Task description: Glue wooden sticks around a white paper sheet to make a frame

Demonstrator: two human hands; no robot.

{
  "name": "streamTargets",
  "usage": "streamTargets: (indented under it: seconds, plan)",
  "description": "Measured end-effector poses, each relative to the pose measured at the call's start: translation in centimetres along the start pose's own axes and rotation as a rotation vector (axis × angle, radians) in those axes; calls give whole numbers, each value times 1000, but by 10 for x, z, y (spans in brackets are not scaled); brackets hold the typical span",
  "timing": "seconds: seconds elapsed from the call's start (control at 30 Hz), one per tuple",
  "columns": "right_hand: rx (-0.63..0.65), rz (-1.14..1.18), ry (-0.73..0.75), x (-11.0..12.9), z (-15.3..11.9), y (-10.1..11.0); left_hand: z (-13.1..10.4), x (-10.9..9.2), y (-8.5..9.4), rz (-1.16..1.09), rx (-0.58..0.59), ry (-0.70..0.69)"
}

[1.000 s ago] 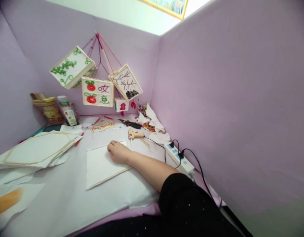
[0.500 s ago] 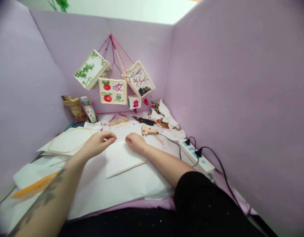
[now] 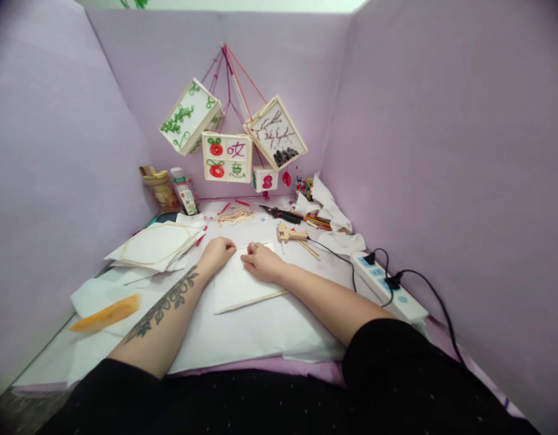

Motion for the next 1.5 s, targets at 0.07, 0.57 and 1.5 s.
streamTargets:
  seconds: [0.07, 0.57, 1.5]
  plan:
    - [-80, 174, -68, -5, 0, 2, -1, 0, 0, -1, -10, -6]
    - [-253, 1496, -560, -34, 5, 27, -14, 4, 9, 27, -63, -26]
    - [-391, 607, -595, -32, -1, 112, -33, 18, 33, -1329, 365, 4]
Point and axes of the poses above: each hand's wrist, its own z-axis towards the middle knuckle, its own y-axis out of the back of the hand, x = y × z, the point moved 3 cm from there along z, towards the middle knuckle, and after that the axes turned 1 degree about -z, right-handed, at the moved point
